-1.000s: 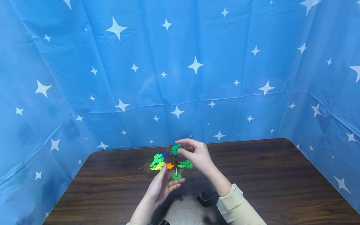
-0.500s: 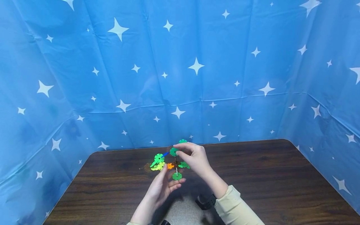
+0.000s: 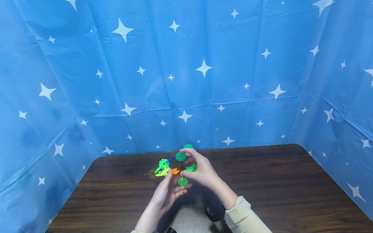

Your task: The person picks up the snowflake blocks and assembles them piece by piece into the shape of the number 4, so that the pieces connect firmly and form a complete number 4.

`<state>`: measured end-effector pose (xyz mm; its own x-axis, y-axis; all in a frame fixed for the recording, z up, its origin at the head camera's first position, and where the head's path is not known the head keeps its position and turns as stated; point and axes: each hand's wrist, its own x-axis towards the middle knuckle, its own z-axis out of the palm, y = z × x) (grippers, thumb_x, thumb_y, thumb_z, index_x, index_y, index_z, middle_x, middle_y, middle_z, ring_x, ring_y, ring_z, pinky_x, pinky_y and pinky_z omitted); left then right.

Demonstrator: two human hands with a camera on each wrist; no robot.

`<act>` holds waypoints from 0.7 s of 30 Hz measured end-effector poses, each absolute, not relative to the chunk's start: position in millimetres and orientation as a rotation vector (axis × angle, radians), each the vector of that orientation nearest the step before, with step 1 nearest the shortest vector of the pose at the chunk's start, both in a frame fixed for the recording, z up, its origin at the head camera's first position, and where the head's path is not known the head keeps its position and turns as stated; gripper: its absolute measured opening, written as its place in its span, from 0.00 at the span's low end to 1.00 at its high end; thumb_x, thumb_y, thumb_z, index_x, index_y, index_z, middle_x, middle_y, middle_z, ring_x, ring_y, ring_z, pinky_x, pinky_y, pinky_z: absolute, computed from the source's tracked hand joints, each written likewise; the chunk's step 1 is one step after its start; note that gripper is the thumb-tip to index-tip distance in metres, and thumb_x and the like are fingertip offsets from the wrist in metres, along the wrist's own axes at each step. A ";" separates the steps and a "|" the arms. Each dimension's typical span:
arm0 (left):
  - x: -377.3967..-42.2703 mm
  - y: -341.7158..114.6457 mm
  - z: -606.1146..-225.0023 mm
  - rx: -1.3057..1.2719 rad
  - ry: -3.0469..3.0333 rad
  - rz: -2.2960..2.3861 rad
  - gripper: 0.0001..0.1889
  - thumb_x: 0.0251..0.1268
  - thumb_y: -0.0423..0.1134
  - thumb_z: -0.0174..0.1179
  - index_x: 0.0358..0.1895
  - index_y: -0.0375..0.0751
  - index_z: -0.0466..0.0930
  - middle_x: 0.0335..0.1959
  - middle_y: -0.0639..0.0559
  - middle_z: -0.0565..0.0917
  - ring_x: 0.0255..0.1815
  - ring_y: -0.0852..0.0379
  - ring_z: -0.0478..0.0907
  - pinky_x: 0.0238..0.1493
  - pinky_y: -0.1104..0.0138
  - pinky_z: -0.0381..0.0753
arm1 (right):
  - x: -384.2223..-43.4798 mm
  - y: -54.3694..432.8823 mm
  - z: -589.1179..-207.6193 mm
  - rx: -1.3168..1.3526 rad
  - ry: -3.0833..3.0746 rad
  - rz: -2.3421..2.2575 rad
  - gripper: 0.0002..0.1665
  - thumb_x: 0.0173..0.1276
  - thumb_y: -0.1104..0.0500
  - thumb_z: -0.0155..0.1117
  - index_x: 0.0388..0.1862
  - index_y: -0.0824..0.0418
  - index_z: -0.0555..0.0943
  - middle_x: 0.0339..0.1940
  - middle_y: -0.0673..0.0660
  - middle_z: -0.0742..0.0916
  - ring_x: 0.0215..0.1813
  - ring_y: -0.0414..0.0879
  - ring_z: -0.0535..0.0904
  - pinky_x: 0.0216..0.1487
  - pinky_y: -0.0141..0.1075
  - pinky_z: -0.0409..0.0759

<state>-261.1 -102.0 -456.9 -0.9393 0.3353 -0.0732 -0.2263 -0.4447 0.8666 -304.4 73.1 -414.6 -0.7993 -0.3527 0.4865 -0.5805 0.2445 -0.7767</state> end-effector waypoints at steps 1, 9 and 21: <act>-261.0 -101.9 -456.9 0.151 1.424 2.416 0.41 0.72 0.63 0.43 0.74 0.34 0.49 0.66 0.42 0.72 0.51 0.46 0.81 0.44 0.67 0.81 | -304.3 72.0 -415.3 0.879 -2.297 1.567 0.42 0.51 0.69 0.77 0.64 0.51 0.72 0.51 0.59 0.80 0.45 0.50 0.83 0.32 0.36 0.80; -260.2 -101.5 -456.1 0.140 1.431 2.417 0.41 0.72 0.63 0.44 0.73 0.35 0.50 0.66 0.42 0.72 0.53 0.43 0.80 0.45 0.66 0.81 | -293.6 63.9 -405.9 0.913 -2.254 1.473 0.40 0.51 0.74 0.74 0.63 0.62 0.70 0.42 0.64 0.84 0.40 0.56 0.85 0.24 0.33 0.77; -258.8 -99.1 -455.7 0.150 1.420 2.422 0.38 0.73 0.62 0.44 0.72 0.34 0.55 0.65 0.42 0.73 0.52 0.45 0.81 0.45 0.67 0.81 | -281.9 64.6 -390.4 1.000 -2.129 1.430 0.36 0.49 0.78 0.72 0.57 0.64 0.72 0.39 0.66 0.87 0.36 0.58 0.85 0.21 0.36 0.78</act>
